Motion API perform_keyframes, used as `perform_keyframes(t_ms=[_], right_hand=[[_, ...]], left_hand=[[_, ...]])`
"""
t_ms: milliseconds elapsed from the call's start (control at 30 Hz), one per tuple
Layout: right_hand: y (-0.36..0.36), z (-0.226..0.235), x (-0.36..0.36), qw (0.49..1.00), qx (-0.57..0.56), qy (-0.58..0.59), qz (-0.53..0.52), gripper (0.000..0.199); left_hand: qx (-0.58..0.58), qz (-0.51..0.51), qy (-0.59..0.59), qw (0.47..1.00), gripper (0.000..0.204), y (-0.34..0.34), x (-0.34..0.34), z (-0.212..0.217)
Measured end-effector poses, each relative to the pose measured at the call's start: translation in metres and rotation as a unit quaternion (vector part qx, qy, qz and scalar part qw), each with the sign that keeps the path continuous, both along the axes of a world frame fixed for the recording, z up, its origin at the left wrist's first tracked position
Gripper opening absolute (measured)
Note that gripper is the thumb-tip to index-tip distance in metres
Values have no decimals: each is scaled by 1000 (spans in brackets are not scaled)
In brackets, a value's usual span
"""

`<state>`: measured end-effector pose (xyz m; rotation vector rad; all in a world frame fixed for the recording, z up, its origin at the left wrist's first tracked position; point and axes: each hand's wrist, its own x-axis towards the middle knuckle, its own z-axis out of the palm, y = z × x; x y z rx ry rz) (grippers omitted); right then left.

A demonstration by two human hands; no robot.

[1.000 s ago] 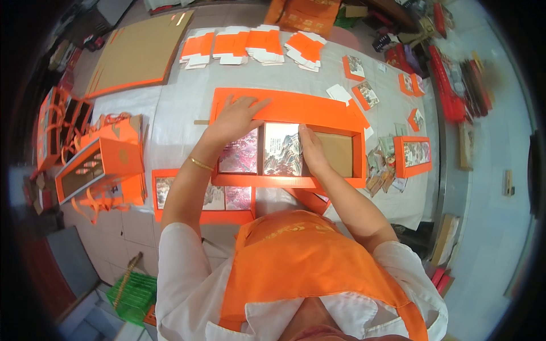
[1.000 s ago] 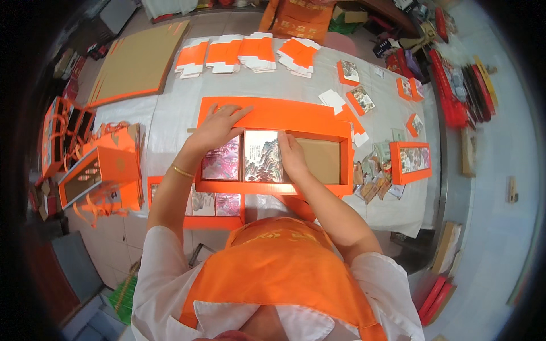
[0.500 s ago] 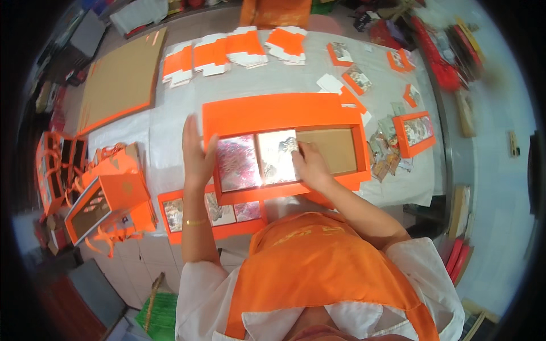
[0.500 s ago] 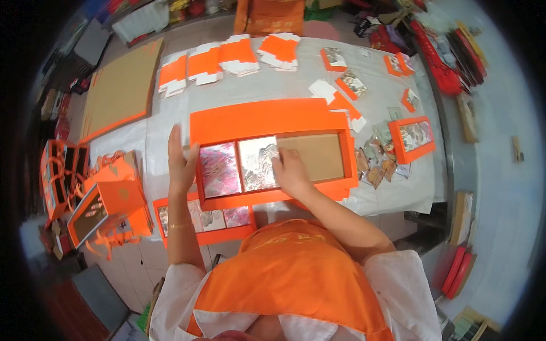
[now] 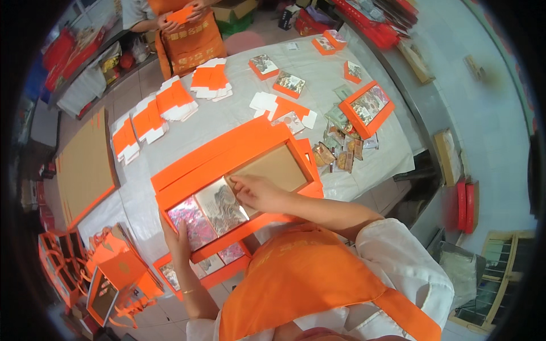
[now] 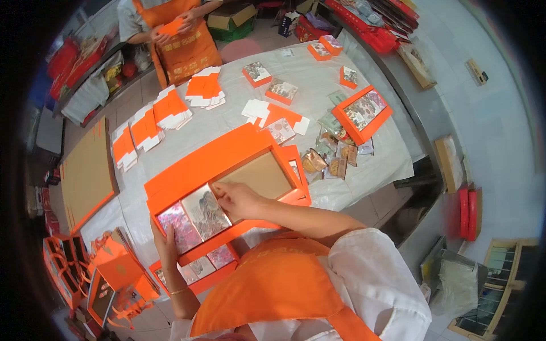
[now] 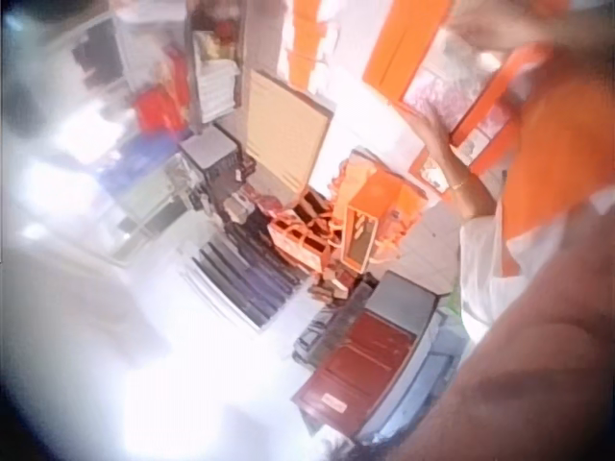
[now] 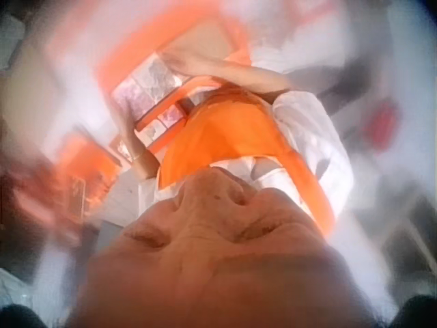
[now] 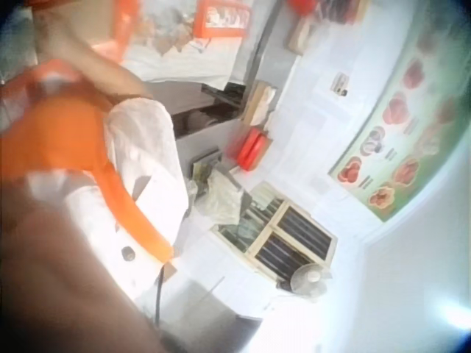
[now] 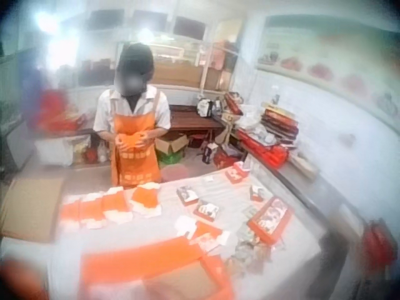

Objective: The person assembles orange cardboard boxes by placing small, individually wrapped items into the compartments of the box base. They then fold the cardboard flaps to close the boxes and stack the finished units on the table.

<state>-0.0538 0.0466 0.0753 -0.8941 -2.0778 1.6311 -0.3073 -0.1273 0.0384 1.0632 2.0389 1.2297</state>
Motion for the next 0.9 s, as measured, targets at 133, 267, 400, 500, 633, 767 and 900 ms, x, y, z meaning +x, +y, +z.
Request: perform_keyframes(t_ms=[133, 267, 400, 500, 633, 767, 900], right_hand=[[77, 30, 49, 963, 117, 67, -232, 24], [197, -44, 122, 931, 169, -40, -320, 33], [247, -128, 140, 864, 342, -367, -34, 59], [253, -172, 130, 802, 440, -395, 88, 84], [265, -185, 113, 827, 318, -443, 136, 95], [275, -163, 136, 870, 278, -401, 68, 98], [268, -102, 160, 861, 388, -328, 33, 100]], left_hand=[[-24, 33, -5, 999, 70, -6, 2, -2], [-28, 63, -70, 995, 69, -3, 5, -1], [-35, 59, -28, 997, 67, 3, 13, 14], [-49, 86, -38, 994, 64, 1, 17, 15], [-52, 114, -52, 991, 62, -13, 7, 3], [-27, 102, -42, 994, 62, -7, 8, 2], [-18, 89, 35, 995, 66, 5, 11, 9]])
